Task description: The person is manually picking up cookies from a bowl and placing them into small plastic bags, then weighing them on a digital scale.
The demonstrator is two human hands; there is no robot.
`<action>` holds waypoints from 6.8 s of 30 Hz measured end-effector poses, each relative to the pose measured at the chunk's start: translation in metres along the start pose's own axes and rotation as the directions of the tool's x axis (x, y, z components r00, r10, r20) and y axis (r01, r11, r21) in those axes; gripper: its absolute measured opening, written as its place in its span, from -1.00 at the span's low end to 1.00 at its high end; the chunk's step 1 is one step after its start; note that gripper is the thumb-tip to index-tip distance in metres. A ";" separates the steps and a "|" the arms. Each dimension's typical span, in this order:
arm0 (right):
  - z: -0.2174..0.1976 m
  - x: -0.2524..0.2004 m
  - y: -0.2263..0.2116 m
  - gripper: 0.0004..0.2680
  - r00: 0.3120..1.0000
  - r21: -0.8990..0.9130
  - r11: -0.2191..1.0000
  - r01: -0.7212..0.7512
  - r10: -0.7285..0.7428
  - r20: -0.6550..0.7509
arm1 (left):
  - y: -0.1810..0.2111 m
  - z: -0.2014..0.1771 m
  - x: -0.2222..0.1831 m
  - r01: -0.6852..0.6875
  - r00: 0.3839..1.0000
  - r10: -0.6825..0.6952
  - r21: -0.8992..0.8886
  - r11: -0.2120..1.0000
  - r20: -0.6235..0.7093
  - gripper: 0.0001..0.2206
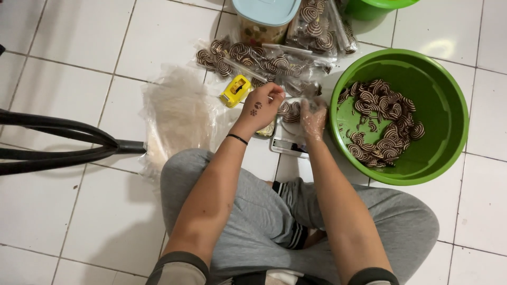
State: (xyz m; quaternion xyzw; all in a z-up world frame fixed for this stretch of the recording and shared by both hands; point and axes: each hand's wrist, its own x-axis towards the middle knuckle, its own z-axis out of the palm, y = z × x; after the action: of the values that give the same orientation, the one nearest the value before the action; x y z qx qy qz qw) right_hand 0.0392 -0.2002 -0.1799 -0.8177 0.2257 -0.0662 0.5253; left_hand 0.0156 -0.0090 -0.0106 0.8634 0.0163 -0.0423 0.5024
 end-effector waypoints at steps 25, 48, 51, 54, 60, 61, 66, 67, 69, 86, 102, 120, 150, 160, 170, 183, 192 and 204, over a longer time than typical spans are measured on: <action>-0.221 -0.061 -0.106 -0.55 0.847 0.453 0.882 -0.130 -0.139 0.513 | 0.017 0.091 -0.005 0.294 0.843 0.088 -0.591 0.751 0.531 -0.55; -0.206 -0.019 -0.036 -0.78 0.899 0.628 0.643 -0.438 0.310 0.310 | 0.069 0.157 0.026 0.305 0.894 -0.188 -0.246 0.920 0.406 -0.82; -0.196 -0.018 -0.033 -0.58 0.889 0.573 0.685 -0.451 0.399 0.224 | 0.068 0.163 0.027 0.328 0.895 -0.237 -0.199 0.923 0.378 -0.85; -0.195 -0.010 -0.026 -0.64 0.864 0.598 0.637 -0.486 0.454 0.219 | 0.061 0.171 0.037 0.389 0.886 -0.284 -0.253 0.886 0.368 -0.78; -0.215 -0.039 -0.092 -0.74 0.792 0.667 0.492 -0.559 0.556 0.253 | 0.074 0.146 0.043 0.641 0.747 -0.366 -0.456 0.617 0.555 -0.69; -0.215 -0.041 -0.096 -0.77 0.798 0.684 0.483 -0.547 0.549 0.250 | 0.065 0.148 0.050 0.647 0.745 -0.379 -0.456 0.612 0.549 -0.69; -0.209 -0.047 -0.107 -0.81 0.795 0.739 0.431 -0.518 0.562 0.229 | 0.079 0.134 0.047 0.643 0.743 -0.369 -0.441 0.627 0.558 -0.73; -0.209 -0.046 -0.096 -0.80 0.812 0.750 0.414 -0.516 0.515 0.275 | 0.082 0.131 0.045 0.626 0.746 -0.351 -0.419 0.658 0.566 -0.74; -0.203 -0.039 -0.074 -0.79 0.827 0.761 0.396 -0.514 0.465 0.317 | 0.080 0.131 0.045 0.608 0.749 -0.331 -0.397 0.688 0.574 -0.75; -0.225 -0.061 -0.106 -0.97 0.915 0.412 0.833 0.369 -0.404 -0.002 | 0.066 0.127 0.028 0.347 0.823 0.059 -0.581 0.737 0.566 -0.51; -0.237 -0.060 -0.110 -0.80 0.882 0.449 0.888 -0.102 -0.128 0.454 | 0.031 0.107 0.009 0.353 0.910 0.061 -0.845 0.402 0.409 -0.93; -0.186 -0.067 -0.101 -0.88 0.919 0.372 0.918 0.138 -0.259 0.297 | 0.005 0.043 -0.013 0.428 0.881 -0.199 -0.543 0.722 0.428 -0.80; -0.185 -0.069 -0.095 -0.89 0.939 0.052 0.987 0.150 -0.159 0.305 | 0.068 -0.039 -0.032 -0.048 0.981 0.034 0.069 0.996 0.193 -0.58; -0.180 -0.066 -0.091 -0.89 0.913 -0.057 0.951 0.303 -0.272 0.303 | -0.006 -0.016 -0.031 0.077 0.982 -0.099 0.137 0.988 0.163 -0.71; -0.158 -0.060 -0.066 -0.95 0.657 -0.327 0.577 0.749 -0.710 0.252 | 0.000 -0.010 -0.029 0.063 0.988 -0.079 0.121 0.991 0.132 -0.71; -0.037 -0.048 -0.090 -0.31 0.818 -0.356 0.740 0.571 -0.472 0.330 | -0.003 -0.008 -0.017 0.102 0.989 -0.113 0.116 0.988 0.098 -0.73; -0.023 -0.019 -0.082 -0.50 0.968 -0.040 0.991 -0.128 0.133 0.210 | -0.010 -0.007 -0.015 0.104 0.991 -0.106 0.028 0.994 0.083 -0.73; -0.060 -0.090 -0.127 -0.86 0.976 0.284 0.936 0.208 -0.217 0.001 | -0.033 0.016 -0.010 0.397 0.912 -0.383 -0.084 0.914 0.146 -0.14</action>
State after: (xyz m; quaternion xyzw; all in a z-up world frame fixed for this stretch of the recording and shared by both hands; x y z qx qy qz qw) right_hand -0.0234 -0.1670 -0.0290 -0.7549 0.1159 -0.1408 0.6299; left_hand 0.0028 -0.0062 -0.0459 0.8088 0.1589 -0.1957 0.5313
